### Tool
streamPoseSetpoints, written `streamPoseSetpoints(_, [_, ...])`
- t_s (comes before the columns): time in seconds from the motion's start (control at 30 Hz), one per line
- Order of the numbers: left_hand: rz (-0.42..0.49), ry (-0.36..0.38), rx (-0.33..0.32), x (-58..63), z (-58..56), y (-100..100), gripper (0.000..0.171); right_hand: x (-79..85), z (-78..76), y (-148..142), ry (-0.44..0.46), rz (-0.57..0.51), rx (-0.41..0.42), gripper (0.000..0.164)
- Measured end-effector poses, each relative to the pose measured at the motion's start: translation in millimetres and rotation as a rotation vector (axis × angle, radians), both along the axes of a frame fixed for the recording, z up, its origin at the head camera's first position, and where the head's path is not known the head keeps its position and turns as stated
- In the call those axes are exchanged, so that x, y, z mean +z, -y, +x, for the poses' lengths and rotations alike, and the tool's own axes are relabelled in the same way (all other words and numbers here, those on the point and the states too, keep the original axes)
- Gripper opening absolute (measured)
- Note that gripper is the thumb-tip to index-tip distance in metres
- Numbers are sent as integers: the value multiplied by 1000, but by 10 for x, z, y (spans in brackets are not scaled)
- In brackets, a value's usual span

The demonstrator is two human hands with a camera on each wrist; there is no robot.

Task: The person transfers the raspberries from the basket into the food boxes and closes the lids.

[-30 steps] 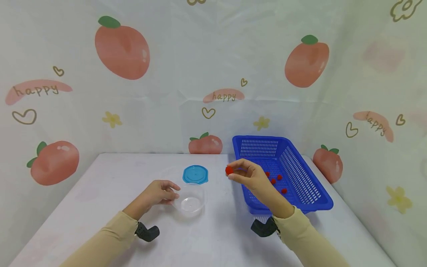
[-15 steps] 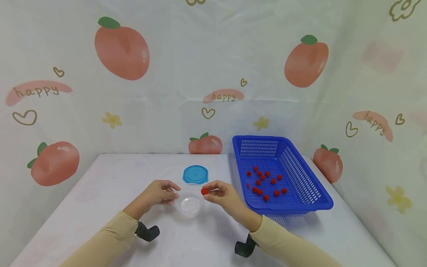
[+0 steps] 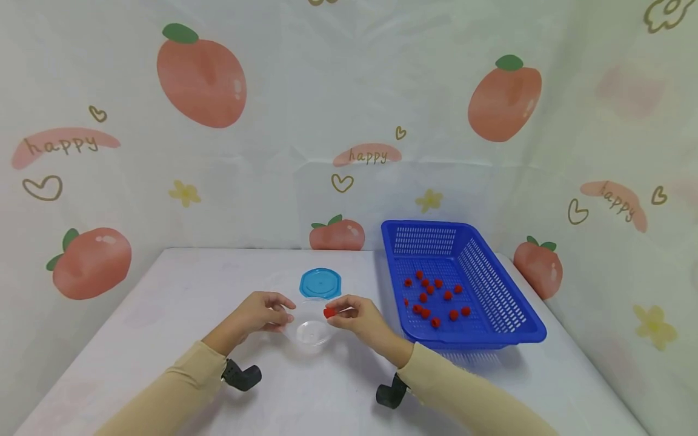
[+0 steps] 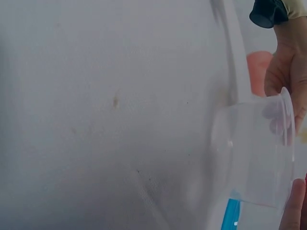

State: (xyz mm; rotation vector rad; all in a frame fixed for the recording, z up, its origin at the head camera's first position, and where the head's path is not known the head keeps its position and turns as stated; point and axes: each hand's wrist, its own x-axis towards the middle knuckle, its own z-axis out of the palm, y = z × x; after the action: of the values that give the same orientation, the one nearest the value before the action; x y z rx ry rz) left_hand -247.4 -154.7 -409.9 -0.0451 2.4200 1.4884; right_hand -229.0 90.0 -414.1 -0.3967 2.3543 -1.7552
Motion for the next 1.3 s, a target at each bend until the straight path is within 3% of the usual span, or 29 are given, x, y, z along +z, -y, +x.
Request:
streamPoseSetpoints(0.53, [36, 4, -8, -12, -7, 6, 30, 7, -54, 21, 5, 53, 6, 26])
streamPoseSetpoints(1.3, [16, 6, 6, -14, 2, -5, 32, 7, -47, 34, -2, 39, 25, 23])
